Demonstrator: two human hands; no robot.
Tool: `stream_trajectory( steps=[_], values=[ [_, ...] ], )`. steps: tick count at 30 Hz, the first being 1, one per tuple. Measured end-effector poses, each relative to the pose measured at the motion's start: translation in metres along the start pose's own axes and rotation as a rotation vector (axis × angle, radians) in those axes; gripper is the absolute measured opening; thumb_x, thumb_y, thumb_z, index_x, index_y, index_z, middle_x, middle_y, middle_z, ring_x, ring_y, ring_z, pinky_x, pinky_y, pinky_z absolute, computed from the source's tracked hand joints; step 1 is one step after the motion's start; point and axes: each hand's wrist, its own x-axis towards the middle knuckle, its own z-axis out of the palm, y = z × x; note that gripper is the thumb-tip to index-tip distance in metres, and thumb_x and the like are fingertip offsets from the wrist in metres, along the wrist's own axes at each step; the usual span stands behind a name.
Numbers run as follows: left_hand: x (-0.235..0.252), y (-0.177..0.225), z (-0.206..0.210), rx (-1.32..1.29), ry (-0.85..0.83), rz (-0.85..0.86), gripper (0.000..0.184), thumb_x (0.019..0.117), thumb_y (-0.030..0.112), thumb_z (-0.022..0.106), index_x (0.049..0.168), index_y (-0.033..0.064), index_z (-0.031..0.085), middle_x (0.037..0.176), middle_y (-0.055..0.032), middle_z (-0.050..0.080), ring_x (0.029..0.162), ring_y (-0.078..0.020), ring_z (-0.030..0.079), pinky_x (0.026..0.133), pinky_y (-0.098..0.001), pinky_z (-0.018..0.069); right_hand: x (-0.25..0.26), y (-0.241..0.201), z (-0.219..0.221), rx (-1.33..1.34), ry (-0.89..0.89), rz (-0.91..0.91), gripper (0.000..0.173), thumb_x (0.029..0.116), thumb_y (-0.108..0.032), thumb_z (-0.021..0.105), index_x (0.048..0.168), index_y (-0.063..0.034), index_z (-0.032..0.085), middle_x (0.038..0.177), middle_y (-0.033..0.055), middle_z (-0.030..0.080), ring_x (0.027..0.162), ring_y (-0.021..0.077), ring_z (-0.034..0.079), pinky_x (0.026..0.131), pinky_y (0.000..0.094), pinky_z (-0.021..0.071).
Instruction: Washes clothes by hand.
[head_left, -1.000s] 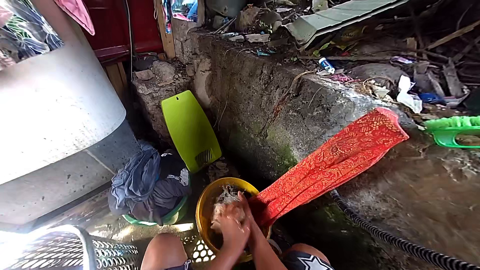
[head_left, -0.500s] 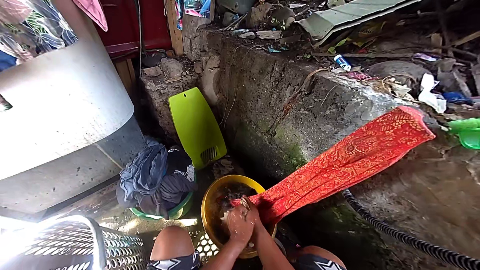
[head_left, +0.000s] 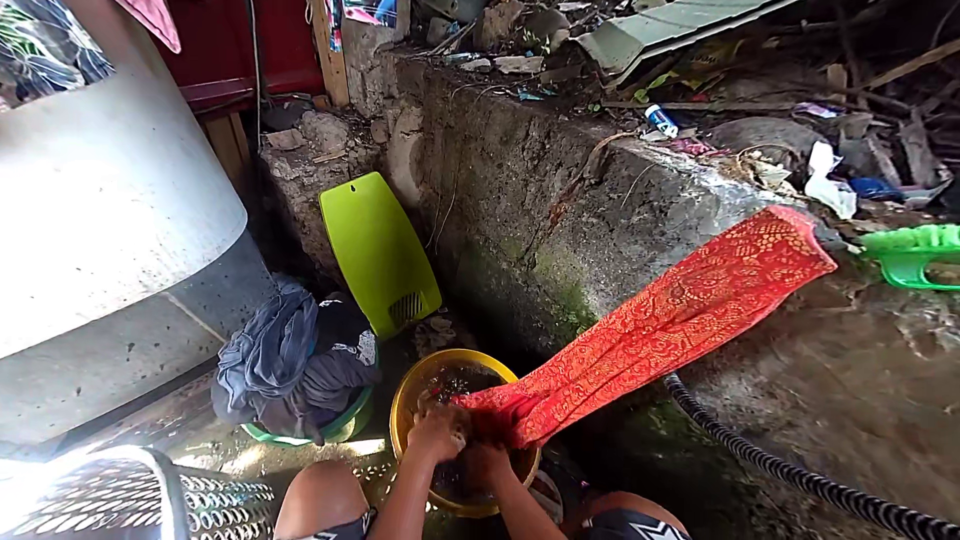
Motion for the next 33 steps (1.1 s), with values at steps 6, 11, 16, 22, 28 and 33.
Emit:
stream_trajectory(
  steps=[6, 11, 16, 22, 28, 33],
  values=[
    [0.003, -0.01, 0.048, -0.201, 0.015, -0.143, 0.046, 0.1103, 0.025, 0.046, 0.149, 0.0002, 0.05, 0.154, -0.0234, 0.048, 0.145, -0.0398, 0.044, 0.119, -0.0557, 0.0343, -0.015, -0.023, -0.023, 0.014, -0.077, 0.063, 0.055, 0.0982, -0.029, 0.064, 0.142, 0.0039, 0.055, 0.149, 0.0291, 0.05, 0.139, 0.0498, 0.045, 0.107, 0.0735, 0.0348],
    [0.006, 0.008, 0.043, 0.052, -0.148, 0.008, 0.051, 0.0978, 0.031, 0.067, 0.137, -0.0012, 0.06, 0.145, -0.0235, 0.057, 0.138, -0.0416, 0.05, 0.112, -0.0631, 0.0392, -0.001, -0.021, -0.082, 0.296, 0.45, -0.007, 0.039, 0.1026, -0.016, 0.053, 0.138, -0.0016, 0.059, 0.145, 0.0227, 0.055, 0.14, 0.0373, 0.048, 0.115, 0.0525, 0.0389],
    [-0.011, -0.009, -0.001, -0.133, -0.116, 0.12, 0.043, 0.0994, 0.027, 0.064, 0.134, 0.001, 0.064, 0.138, -0.0281, 0.06, 0.13, -0.0445, 0.056, 0.106, -0.0669, 0.0425, 0.048, -0.011, -0.066, 0.412, 0.378, 0.114, 0.082, 0.1063, -0.041, 0.051, 0.163, -0.001, 0.008, 0.152, 0.0299, 0.046, 0.144, 0.0422, 0.043, 0.121, 0.0505, 0.0298],
    [0.001, -0.024, -0.04, -0.277, 0.233, 0.098, 0.04, 0.1052, 0.018, 0.053, 0.144, 0.0107, 0.058, 0.138, -0.0202, 0.063, 0.128, -0.037, 0.061, 0.109, -0.0563, 0.0459, 0.015, -0.021, -0.04, 0.038, 0.052, -0.007, 0.05, 0.1048, -0.032, 0.053, 0.144, -0.0023, 0.054, 0.143, 0.0271, 0.056, 0.136, 0.0443, 0.052, 0.111, 0.0645, 0.0387],
    [0.015, -0.01, 0.019, -0.01, -0.059, -0.076, 0.042, 0.1019, 0.015, 0.056, 0.141, 0.0002, 0.055, 0.144, -0.0248, 0.056, 0.135, -0.0414, 0.054, 0.107, -0.0607, 0.0456, -0.009, -0.033, -0.009, -0.092, 0.005, 0.04, 0.039, 0.1068, -0.018, 0.046, 0.138, 0.0011, 0.059, 0.145, 0.025, 0.056, 0.137, 0.0437, 0.051, 0.112, 0.0644, 0.037],
    [0.005, -0.013, 0.001, -0.14, 0.063, -0.173, 0.047, 0.0981, 0.017, 0.06, 0.143, 0.0044, 0.053, 0.141, -0.0231, 0.059, 0.131, -0.0402, 0.058, 0.102, -0.0622, 0.0488, -0.016, -0.016, -0.057, 0.203, 0.248, -0.048, 0.036, 0.1044, -0.026, 0.053, 0.129, -0.0028, 0.066, 0.136, 0.0231, 0.062, 0.132, 0.039, 0.056, 0.108, 0.0589, 0.0441]
  ],
)
